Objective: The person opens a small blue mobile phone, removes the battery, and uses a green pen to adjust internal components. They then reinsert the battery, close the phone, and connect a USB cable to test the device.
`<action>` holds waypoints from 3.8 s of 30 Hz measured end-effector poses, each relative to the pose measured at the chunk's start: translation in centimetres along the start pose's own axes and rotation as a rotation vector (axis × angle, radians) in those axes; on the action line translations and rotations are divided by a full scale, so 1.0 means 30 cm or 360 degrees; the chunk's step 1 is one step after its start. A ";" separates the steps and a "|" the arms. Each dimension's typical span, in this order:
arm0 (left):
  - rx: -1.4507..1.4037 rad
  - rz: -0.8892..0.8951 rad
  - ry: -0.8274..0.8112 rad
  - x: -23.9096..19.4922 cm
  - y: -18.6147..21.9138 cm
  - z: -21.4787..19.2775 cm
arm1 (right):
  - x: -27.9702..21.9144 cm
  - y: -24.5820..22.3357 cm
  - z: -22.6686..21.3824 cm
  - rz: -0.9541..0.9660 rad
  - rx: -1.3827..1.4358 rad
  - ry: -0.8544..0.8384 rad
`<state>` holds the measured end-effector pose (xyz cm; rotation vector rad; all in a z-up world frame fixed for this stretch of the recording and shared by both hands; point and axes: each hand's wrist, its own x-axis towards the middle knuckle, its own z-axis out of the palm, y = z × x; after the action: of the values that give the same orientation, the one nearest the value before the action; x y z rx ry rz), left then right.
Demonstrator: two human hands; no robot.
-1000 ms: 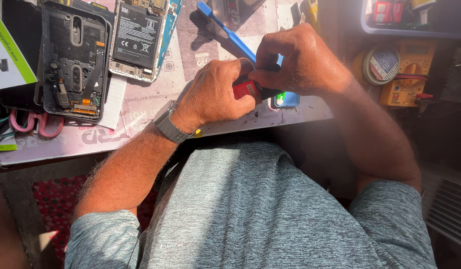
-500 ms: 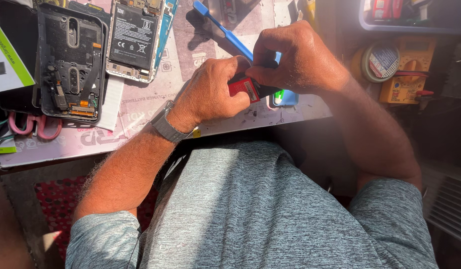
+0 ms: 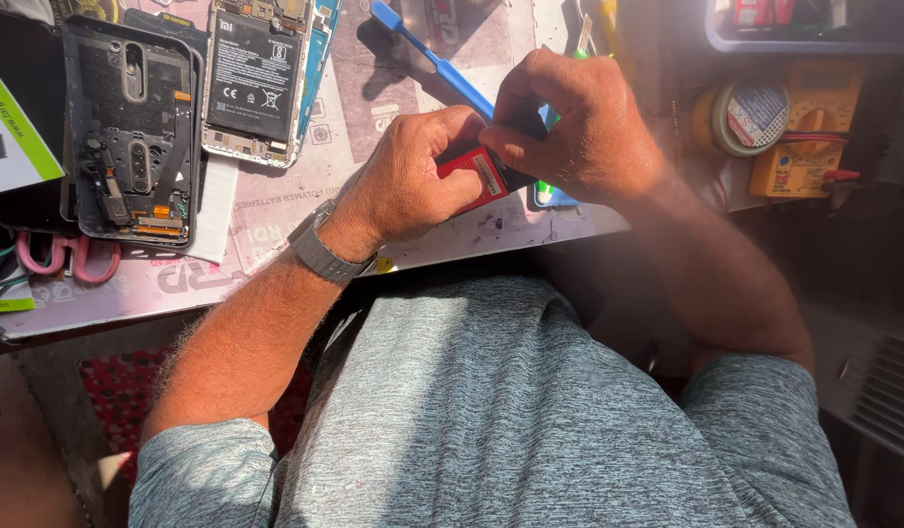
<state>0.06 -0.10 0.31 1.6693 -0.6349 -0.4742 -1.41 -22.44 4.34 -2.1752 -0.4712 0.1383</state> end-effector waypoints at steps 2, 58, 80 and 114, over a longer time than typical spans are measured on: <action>0.0000 -0.0007 -0.0003 0.001 -0.002 0.000 | -0.002 0.000 0.002 -0.0034 -0.0035 0.0026; -0.0111 -0.0098 -0.0071 0.008 -0.006 -0.014 | -0.083 -0.008 0.045 0.0353 0.0733 0.0115; -0.0077 0.0059 0.0014 -0.001 -0.009 -0.008 | -0.111 -0.054 0.069 0.0461 0.0678 0.0099; -0.0120 0.0078 0.0184 0.009 -0.024 0.006 | -0.073 0.006 0.061 0.0525 0.1027 0.0069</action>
<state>0.27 -0.32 -0.42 1.5942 -0.5648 -0.3596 -3.87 -21.98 2.93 -1.5956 -0.0204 0.3687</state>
